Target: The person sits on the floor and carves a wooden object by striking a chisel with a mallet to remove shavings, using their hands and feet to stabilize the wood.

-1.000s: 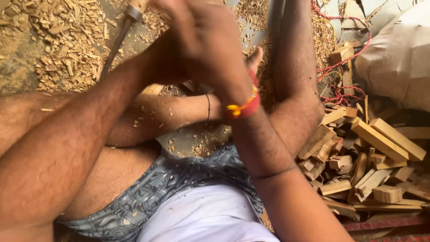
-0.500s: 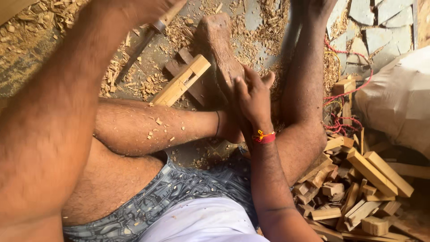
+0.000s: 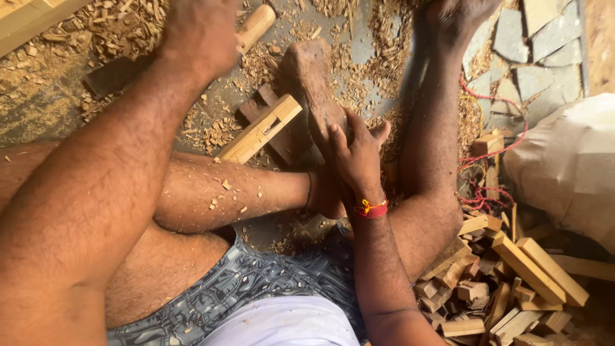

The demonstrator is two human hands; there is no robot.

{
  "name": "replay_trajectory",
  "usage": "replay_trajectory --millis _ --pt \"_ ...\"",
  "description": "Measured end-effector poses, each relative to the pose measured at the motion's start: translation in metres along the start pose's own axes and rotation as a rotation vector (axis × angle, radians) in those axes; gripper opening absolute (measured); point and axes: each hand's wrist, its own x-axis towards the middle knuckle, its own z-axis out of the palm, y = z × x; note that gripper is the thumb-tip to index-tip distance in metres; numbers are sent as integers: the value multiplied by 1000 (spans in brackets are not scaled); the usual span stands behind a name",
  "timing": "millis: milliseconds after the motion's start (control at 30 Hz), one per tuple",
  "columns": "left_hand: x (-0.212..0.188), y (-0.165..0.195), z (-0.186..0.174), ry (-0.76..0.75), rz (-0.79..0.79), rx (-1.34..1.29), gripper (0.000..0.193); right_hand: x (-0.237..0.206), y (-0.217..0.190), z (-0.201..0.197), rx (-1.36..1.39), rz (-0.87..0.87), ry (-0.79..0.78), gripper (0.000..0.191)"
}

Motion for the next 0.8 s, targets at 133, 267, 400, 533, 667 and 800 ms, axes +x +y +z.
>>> replay_trajectory --millis 133,267,400,533,667,800 --pt "1 21 0 -47 33 14 54 1 -15 -7 -72 -75 86 42" --pt "7 22 8 109 53 -63 57 -1 -36 -8 -1 -213 234 36" --pt "8 21 10 -122 -222 -495 45 5 -64 1 139 -204 178 33" --pt "10 24 -3 105 -24 -352 57 11 -85 9 282 -82 55 45" --pt "-8 48 -58 308 255 -564 63 4 -85 5 498 -44 -8 58" --pt "-58 90 -109 398 560 -671 40 -7 -66 1 204 -190 -80 52"
